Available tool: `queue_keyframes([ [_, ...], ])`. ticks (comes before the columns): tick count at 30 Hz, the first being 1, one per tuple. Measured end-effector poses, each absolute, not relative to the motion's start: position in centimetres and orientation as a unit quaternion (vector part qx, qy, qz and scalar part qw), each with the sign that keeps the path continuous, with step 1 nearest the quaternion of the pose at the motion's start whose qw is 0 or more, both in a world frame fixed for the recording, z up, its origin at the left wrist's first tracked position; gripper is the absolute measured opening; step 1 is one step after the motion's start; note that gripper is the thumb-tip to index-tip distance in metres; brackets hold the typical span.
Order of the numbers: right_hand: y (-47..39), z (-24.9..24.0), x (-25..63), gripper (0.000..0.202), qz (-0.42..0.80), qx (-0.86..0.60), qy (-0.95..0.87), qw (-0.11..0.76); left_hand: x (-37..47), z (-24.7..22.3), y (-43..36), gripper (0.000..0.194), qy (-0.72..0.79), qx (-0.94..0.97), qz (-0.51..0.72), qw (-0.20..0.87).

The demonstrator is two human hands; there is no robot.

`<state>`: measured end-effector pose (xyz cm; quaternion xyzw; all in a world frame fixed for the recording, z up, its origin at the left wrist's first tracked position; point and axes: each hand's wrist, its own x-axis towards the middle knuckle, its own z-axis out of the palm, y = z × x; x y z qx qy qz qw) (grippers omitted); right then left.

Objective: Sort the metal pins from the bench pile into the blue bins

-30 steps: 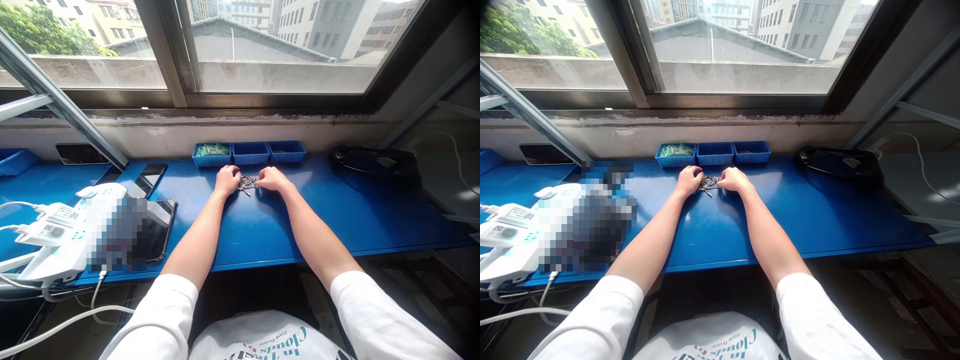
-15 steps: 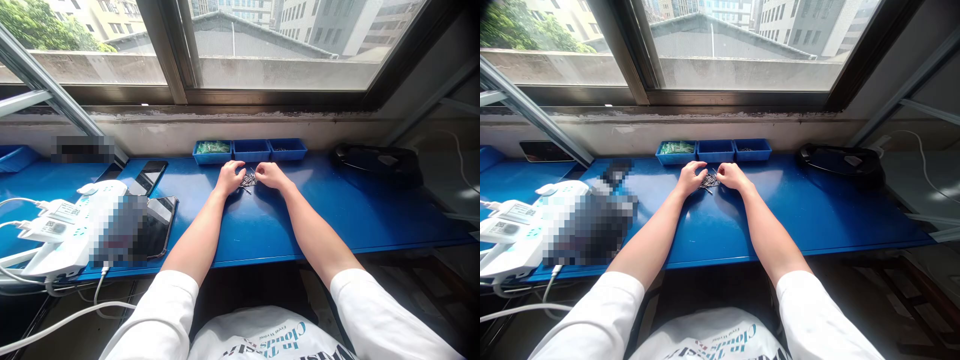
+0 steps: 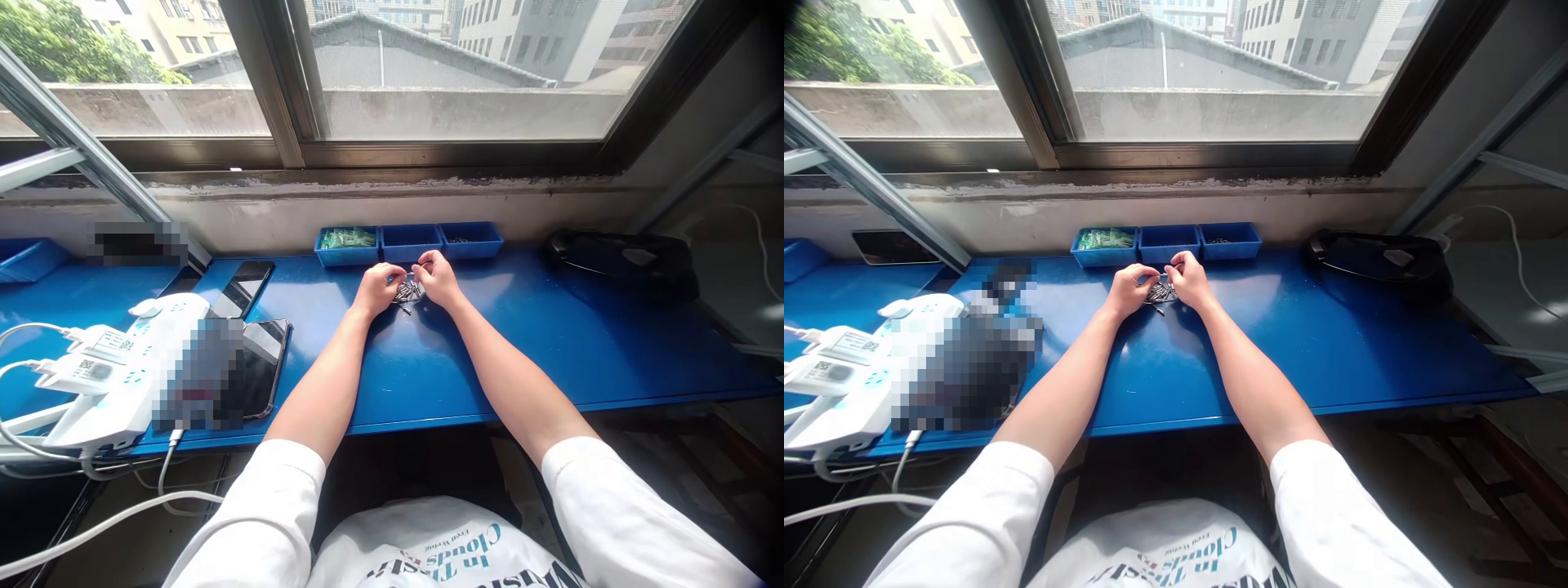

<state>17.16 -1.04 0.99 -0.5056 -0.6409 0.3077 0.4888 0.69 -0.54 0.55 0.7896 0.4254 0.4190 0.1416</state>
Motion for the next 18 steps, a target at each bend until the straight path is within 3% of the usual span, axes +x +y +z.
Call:
queue_keyframes([
  [9,-1.21,1.18,17.08,0.03,0.385,-0.447,-0.632,0.502,0.65,0.78,-0.63,0.019,0.455,0.788,0.395,0.129],
  [18,-1.5,1.42,17.32,0.028,0.422,-0.435,-0.602,0.52,0.73,0.43,-0.5,0.022,0.457,0.789,0.388,0.133],
])
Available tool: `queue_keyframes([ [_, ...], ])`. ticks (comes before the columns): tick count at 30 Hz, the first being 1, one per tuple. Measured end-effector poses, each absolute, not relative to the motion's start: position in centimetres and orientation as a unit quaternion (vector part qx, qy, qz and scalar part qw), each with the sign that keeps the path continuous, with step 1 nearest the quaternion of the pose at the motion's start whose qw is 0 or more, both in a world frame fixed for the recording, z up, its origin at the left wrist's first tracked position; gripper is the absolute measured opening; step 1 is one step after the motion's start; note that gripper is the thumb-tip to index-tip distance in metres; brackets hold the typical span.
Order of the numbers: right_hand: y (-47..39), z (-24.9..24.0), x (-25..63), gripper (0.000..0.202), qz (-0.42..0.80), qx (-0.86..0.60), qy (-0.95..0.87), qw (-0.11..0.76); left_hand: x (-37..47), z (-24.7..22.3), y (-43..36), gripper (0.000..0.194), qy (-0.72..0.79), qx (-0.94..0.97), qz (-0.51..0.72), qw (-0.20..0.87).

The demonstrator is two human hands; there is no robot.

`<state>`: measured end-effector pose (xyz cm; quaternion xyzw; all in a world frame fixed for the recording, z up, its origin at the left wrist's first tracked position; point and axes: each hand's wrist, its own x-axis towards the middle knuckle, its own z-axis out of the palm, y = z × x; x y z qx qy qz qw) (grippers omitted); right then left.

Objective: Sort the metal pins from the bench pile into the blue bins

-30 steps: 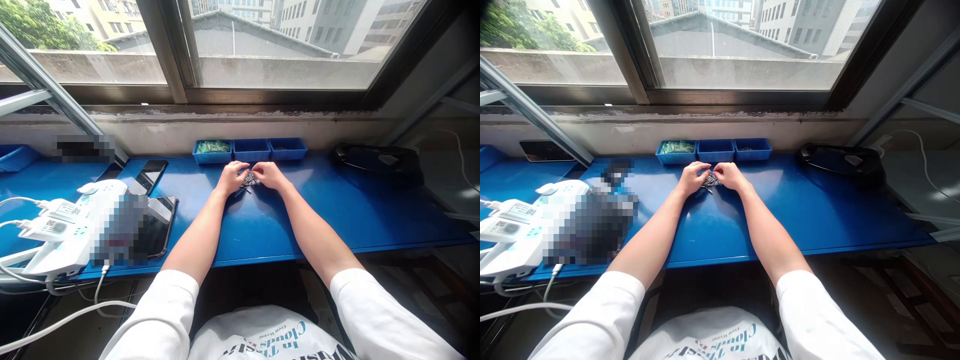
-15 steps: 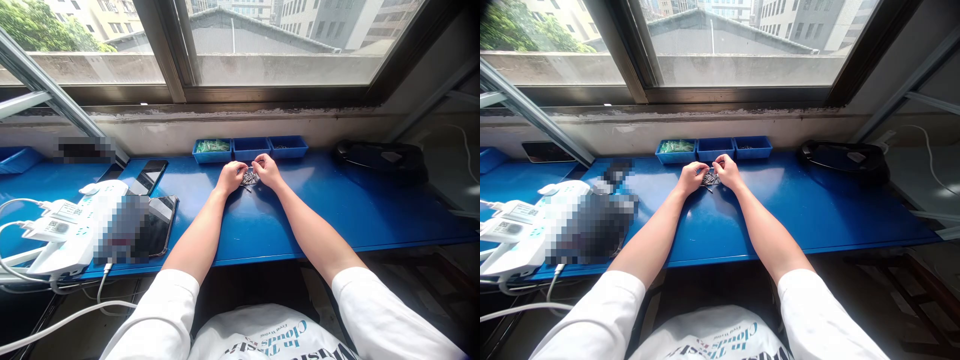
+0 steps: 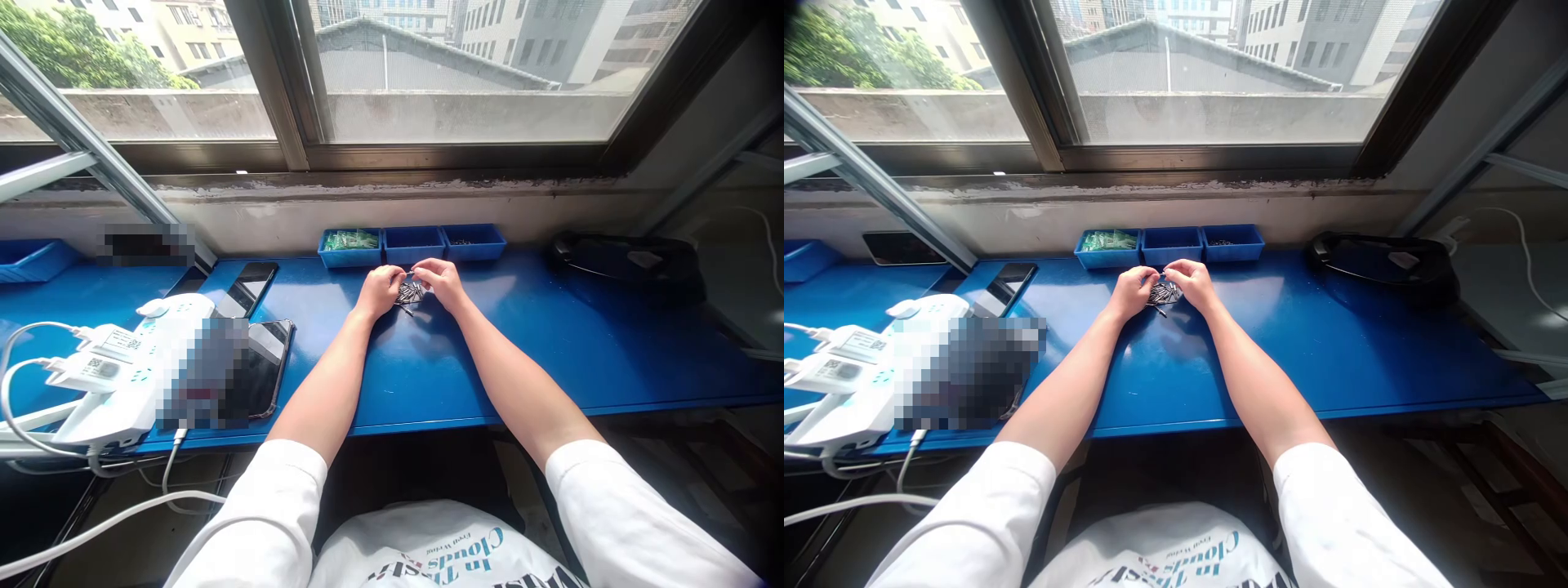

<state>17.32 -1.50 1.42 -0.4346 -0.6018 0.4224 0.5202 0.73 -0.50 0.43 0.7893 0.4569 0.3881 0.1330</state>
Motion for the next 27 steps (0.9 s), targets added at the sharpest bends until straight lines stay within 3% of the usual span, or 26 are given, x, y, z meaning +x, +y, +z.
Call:
queue_keyframes([
  [5,-1.2,1.3,17.6,0.029,0.389,-0.453,-0.603,0.528,0.6,0.4,-0.4,0.025,0.477,0.775,0.401,0.108],
  [9,-0.7,1.5,18.8,0.035,0.255,-0.508,-0.622,0.539,0.2,0.1,0.1,0.028,0.523,0.737,0.42,0.077],
  [15,-0.2,1.5,20.7,0.058,0.053,-0.65,-0.653,0.384,-0.2,-0.4,0.4,0.029,0.571,0.726,0.375,0.085],
  [27,1.7,0.0,21.8,0.076,0.046,-0.705,-0.644,0.294,0.1,0.0,-0.1,0.027,0.566,0.75,0.325,0.106],
])
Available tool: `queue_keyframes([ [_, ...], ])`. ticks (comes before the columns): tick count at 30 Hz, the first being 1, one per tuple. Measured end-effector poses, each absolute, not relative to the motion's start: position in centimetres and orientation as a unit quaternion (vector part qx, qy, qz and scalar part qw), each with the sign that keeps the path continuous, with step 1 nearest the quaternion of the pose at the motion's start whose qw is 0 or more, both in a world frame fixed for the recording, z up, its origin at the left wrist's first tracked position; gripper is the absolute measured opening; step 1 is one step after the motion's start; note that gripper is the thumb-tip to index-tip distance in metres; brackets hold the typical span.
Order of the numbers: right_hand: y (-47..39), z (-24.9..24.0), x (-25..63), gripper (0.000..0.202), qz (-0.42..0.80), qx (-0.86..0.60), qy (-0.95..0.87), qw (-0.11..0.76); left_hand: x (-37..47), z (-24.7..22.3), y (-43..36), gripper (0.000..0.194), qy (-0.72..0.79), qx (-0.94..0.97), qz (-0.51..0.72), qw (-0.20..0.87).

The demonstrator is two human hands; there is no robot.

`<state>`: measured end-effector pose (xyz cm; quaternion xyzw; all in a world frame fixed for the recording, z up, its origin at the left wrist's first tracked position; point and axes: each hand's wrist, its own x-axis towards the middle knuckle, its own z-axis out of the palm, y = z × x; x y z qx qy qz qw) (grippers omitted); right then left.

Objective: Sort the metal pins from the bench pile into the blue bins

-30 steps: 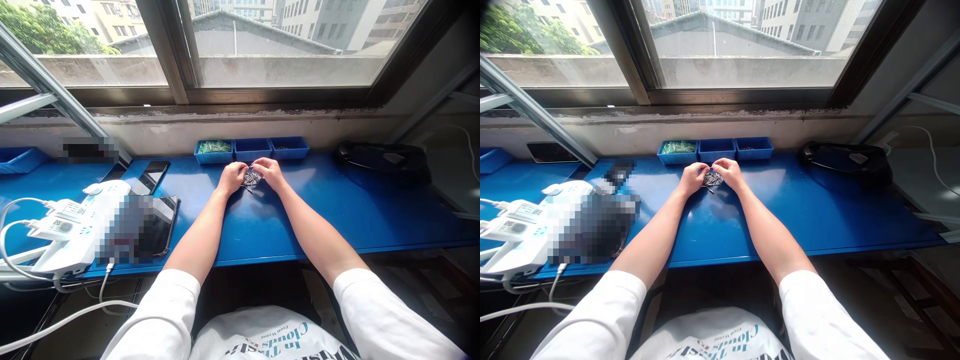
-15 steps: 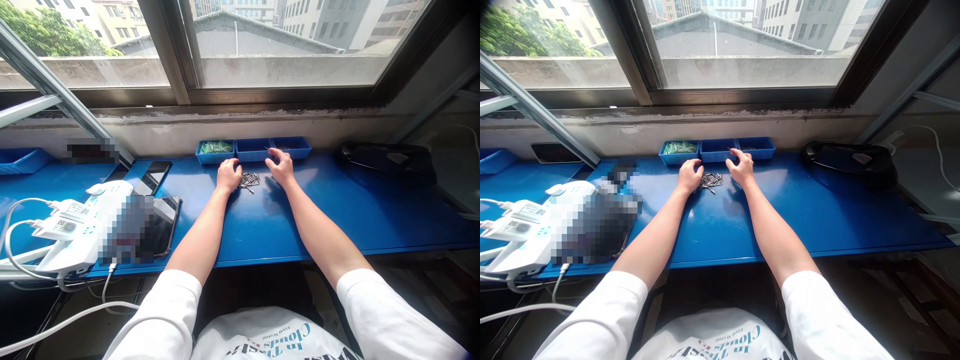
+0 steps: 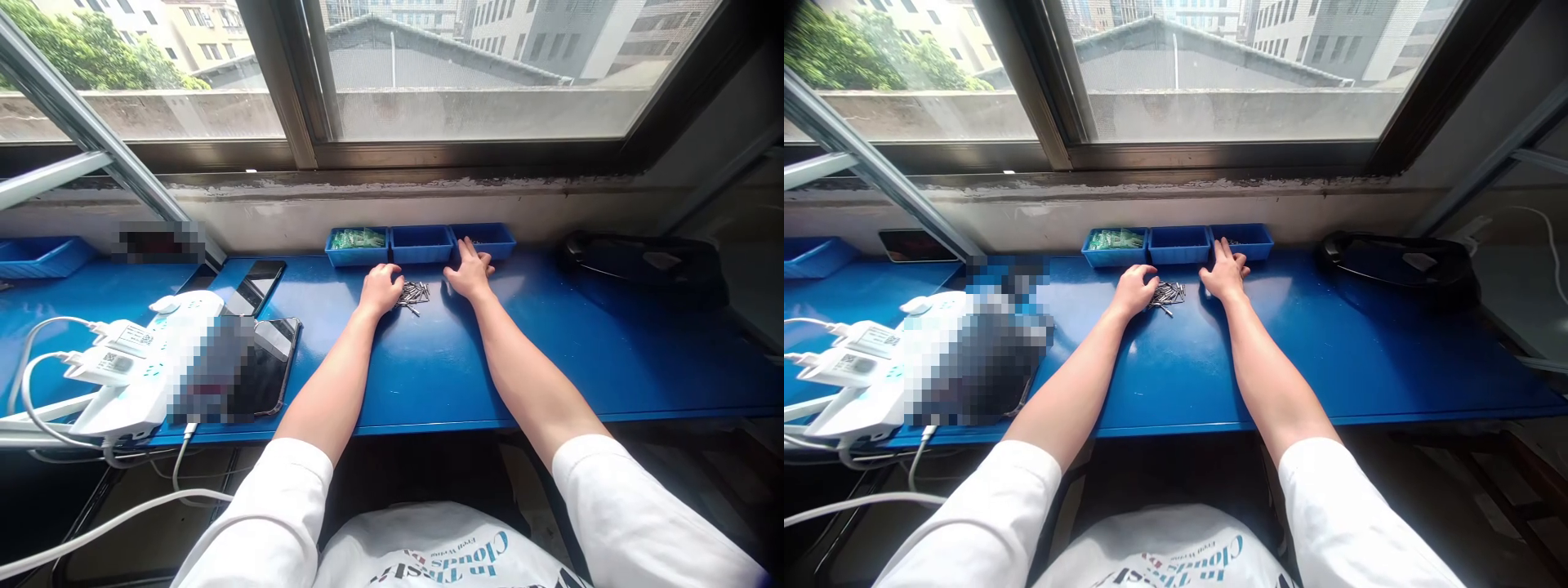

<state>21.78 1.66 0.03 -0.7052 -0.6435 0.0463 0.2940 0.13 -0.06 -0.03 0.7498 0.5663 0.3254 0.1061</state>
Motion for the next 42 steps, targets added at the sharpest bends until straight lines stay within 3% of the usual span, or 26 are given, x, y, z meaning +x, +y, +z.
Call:
queue_keyframes([
  [6,1.7,-0.4,21.8,0.082,0.063,-0.694,-0.654,0.294,0.0,0.2,-0.3,0.031,0.564,0.757,0.307,0.121],
  [9,1.4,-0.2,21.6,0.077,0.053,-0.691,-0.637,0.336,-0.3,0.7,-0.6,0.045,0.541,0.779,0.272,0.166],
  [14,0.1,0.8,20.8,0.03,0.029,-0.635,-0.641,0.43,-1.0,1.5,-0.9,0.088,0.48,0.839,0.138,0.214],
  [19,-1.2,1.8,20.1,0.011,0.171,-0.456,-0.796,0.358,-1.0,1.7,-1.0,0.108,0.454,0.866,0.065,0.199],
  [24,-1.5,2.0,19.6,0.011,0.226,-0.433,-0.832,0.262,-0.8,1.5,-1.2,0.104,0.461,0.865,0.078,0.183],
  [33,-1.2,1.5,18.9,0.009,0.178,-0.458,-0.845,0.21,0.1,1.0,-1.2,0.083,0.478,0.857,0.114,0.156],
  [42,-1.1,1.4,19.1,0.013,0.202,-0.495,-0.79,0.3,1.1,0.6,-1.4,0.061,0.464,0.84,0.252,0.128],
])
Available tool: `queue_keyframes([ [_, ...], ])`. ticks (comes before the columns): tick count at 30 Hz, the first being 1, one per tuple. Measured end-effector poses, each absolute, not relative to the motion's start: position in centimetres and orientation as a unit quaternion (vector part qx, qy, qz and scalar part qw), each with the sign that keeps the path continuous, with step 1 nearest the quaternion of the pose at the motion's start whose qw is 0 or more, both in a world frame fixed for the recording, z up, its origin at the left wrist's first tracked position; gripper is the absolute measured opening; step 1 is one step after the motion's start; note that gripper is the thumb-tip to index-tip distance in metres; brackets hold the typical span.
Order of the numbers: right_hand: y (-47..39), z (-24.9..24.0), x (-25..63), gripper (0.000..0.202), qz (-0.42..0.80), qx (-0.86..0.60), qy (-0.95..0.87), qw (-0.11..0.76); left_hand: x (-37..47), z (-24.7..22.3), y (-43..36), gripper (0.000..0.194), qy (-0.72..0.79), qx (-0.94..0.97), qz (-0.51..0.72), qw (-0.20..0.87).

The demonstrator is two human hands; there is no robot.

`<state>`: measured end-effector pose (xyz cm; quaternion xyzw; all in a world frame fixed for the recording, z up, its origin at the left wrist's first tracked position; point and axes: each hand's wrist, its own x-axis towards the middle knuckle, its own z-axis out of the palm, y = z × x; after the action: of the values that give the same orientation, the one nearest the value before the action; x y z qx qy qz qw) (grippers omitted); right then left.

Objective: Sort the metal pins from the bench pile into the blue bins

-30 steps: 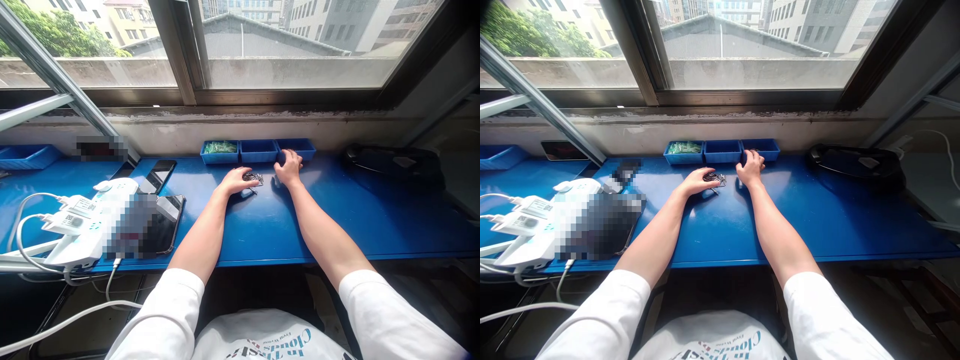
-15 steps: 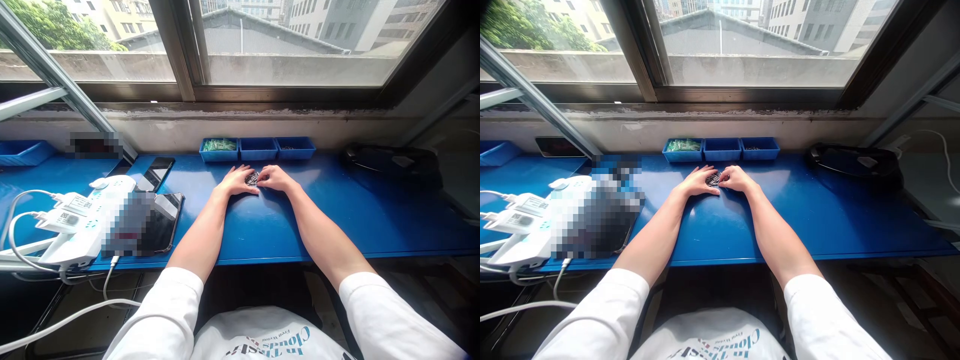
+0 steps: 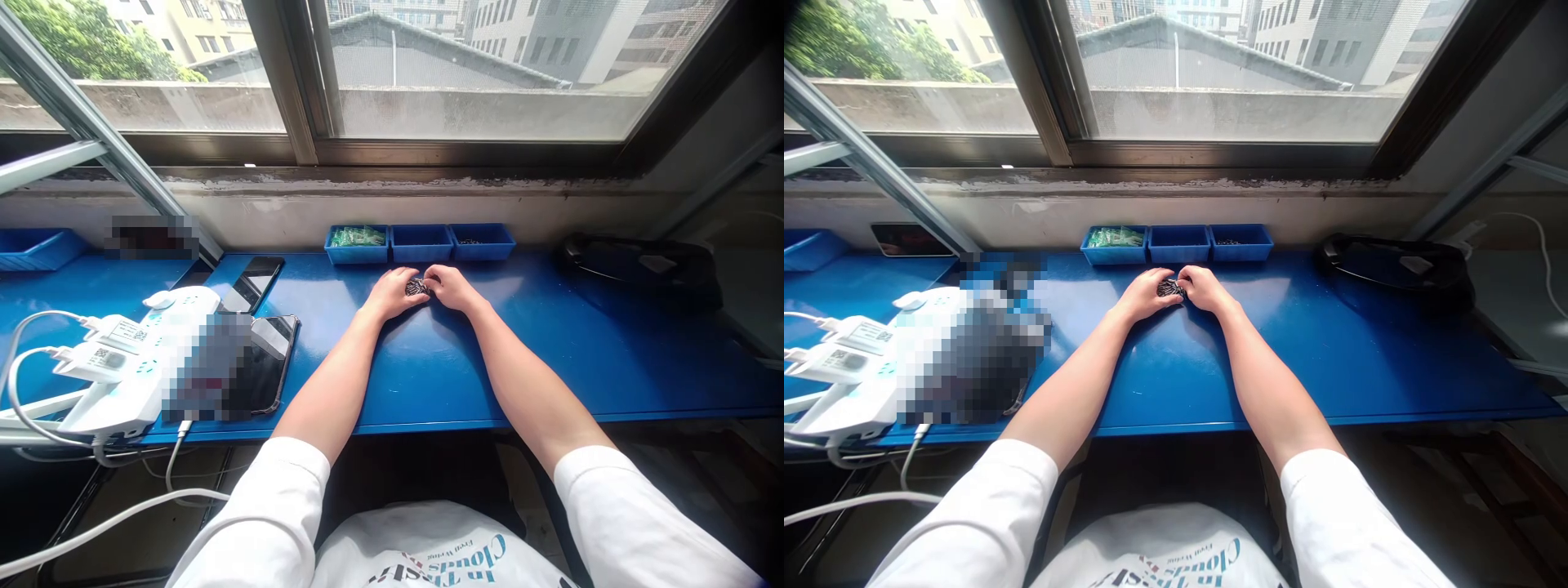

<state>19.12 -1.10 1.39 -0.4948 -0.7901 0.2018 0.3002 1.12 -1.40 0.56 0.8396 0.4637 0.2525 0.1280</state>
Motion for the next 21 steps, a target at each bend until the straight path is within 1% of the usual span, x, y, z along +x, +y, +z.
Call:
queue_keyframes([
  [4,-1.0,1.3,19.09,0.016,0.217,-0.493,-0.783,0.312,1.17,0.66,-1.21,0.028,0.434,0.83,0.331,0.113],
  [5,-1.02,1.32,19.07,0.017,0.219,-0.494,-0.781,0.314,1.18,0.65,-1.15,0.024,0.431,0.829,0.34,0.108],
  [15,-1.12,1.4,18.92,0.026,0.223,-0.505,-0.755,0.354,1.37,0.89,-1.26,0.023,0.449,0.814,0.355,0.095],
  [17,-1.08,1.39,18.78,0.026,0.251,-0.496,-0.737,0.385,1.34,0.94,-1.27,0.023,0.46,0.809,0.354,0.093],
  [21,-1.07,1.47,18.55,0.03,0.368,-0.439,-0.674,0.466,1.33,0.94,-1.24,0.025,0.474,0.797,0.364,0.089],
])
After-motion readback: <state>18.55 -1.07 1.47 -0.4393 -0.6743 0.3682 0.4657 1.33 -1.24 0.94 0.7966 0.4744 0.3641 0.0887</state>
